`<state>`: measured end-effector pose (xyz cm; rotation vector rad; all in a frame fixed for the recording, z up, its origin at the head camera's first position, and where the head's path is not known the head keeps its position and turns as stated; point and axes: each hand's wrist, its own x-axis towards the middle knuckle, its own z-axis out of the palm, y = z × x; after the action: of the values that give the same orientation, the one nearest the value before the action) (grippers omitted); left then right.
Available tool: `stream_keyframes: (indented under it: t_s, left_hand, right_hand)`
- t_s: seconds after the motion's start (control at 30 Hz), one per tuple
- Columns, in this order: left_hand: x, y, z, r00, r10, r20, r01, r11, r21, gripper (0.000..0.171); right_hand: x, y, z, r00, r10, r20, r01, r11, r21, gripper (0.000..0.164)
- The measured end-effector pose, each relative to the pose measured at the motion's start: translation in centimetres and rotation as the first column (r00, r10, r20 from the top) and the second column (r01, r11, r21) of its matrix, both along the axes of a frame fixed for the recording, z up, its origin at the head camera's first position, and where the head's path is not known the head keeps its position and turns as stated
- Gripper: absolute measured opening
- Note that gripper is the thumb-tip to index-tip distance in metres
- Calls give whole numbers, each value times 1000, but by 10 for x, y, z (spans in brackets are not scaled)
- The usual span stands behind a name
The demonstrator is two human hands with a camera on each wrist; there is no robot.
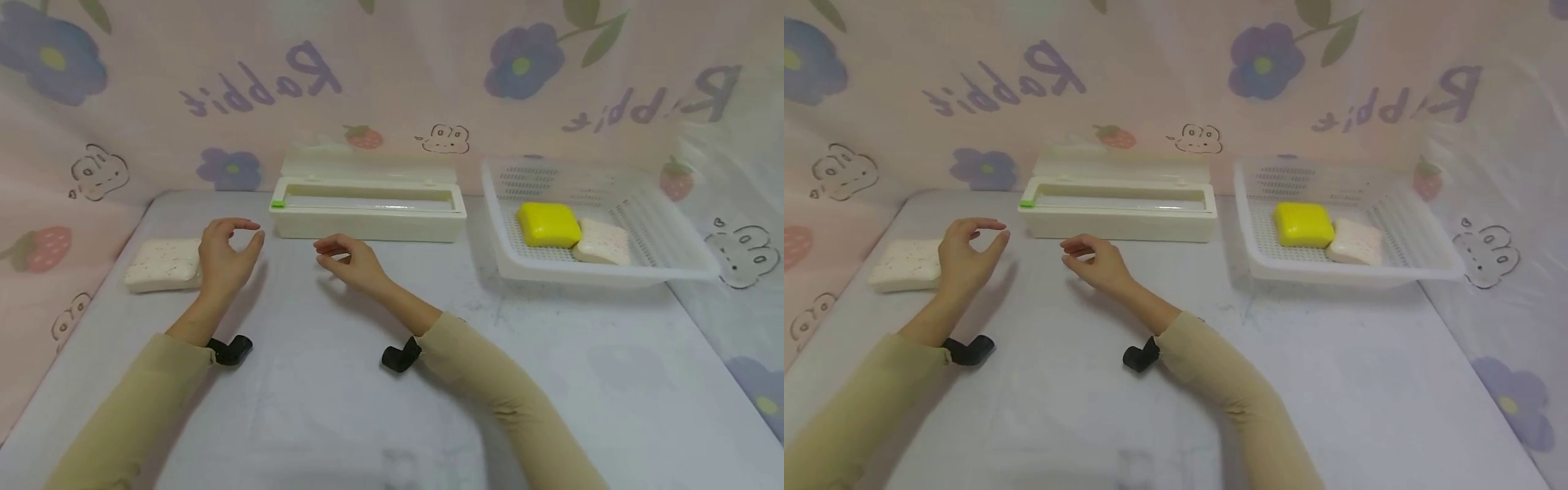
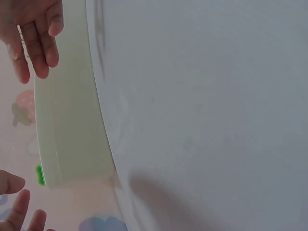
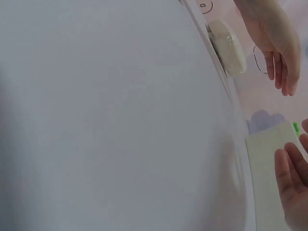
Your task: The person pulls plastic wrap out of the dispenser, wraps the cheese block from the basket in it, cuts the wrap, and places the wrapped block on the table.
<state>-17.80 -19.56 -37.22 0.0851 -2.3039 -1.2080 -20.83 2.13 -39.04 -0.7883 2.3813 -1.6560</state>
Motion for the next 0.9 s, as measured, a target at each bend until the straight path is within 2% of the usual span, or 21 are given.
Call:
stream_keyframes:
  t_s: [0.33, 0.63, 0.77, 0.83, 0.9]
  left_hand:
    - [-14, 17, -1, 997, -42, -72, 40, 999, -26, 15]
    - [-24, 24, -2, 987, -104, -123, 97, 993, -65, 14]
    - [-28, 25, -3, 983, -144, -118, 131, 985, -110, 17]
    - [-29, 26, -3, 980, -162, -111, 146, 979, -143, 20]
    - [-31, 26, -3, 977, -180, -114, 158, 971, -181, 22]
  right_hand:
    - [-8, 31, -3, 991, -135, -23, 133, 989, -67, 24]
    - [-19, 63, 0, 972, -234, -9, 229, 959, -165, 24]
    - [-14, 73, 12, 960, -280, 5, 277, 943, -184, 25]
    - [-7, 78, 22, 948, -316, -28, 307, 936, -171, 23]
    - [-1, 81, 30, 928, -359, -101, 342, 927, -153, 21]
